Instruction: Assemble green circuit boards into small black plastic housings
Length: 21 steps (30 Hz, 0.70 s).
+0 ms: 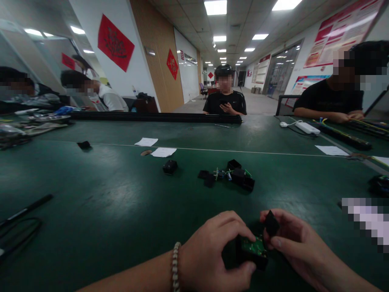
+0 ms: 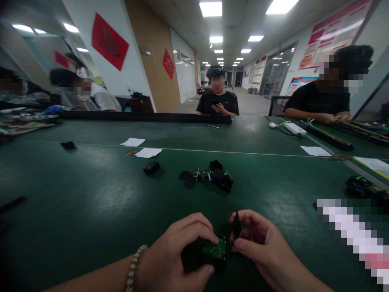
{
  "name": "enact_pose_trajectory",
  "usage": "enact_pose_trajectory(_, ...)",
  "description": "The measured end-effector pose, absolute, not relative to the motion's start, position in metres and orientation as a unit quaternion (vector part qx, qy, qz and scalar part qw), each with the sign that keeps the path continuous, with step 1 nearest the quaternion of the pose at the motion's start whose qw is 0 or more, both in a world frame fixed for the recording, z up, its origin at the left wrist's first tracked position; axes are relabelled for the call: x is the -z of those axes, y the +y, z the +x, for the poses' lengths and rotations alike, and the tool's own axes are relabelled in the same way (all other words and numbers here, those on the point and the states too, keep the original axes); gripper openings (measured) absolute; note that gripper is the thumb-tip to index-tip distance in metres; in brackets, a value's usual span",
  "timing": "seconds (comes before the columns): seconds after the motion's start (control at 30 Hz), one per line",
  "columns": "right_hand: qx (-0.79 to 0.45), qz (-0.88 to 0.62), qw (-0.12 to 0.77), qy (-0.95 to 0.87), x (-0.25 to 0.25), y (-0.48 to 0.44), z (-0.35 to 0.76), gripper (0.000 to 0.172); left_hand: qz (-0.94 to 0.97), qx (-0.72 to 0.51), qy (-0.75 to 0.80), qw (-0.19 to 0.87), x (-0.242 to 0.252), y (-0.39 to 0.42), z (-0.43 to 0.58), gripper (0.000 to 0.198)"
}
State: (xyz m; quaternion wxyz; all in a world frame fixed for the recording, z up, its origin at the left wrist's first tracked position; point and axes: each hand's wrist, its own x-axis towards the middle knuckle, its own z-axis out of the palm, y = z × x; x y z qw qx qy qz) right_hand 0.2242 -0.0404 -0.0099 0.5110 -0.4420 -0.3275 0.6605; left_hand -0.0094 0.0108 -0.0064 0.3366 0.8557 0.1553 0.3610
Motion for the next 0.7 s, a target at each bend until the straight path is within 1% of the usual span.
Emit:
enact_pose_trajectory(0.2,-0.659,-0.439,0.513,-0.333,0.0131,-0.0403,0.2251,0.044,0.858,-0.353,0.162,0.335,0.0093,0.0119,-0.0097,0.038)
enact_pose_trajectory(0.3,-0.669,-0.430,0.498,-0.346,0.0150,-0.0398,0.2266,0.040,0.858,-0.350,0.162,0.340,0.0094,0.0127,-0.0101,0.039)
enact_pose_trajectory(0.43,-0.670,-0.415,0.507,-0.348,0.0160,-0.0401,0.2266,0.038,0.855,-0.357,0.160,0.339,0.0074,0.0121,-0.0102,0.039)
enact_pose_trajectory(0.7,-0.666,-0.416,0.510,-0.352,0.0063,-0.0402,0.2212,0.037,0.854,-0.362,0.154,0.340,0.0065,0.0117,-0.0098,0.038)
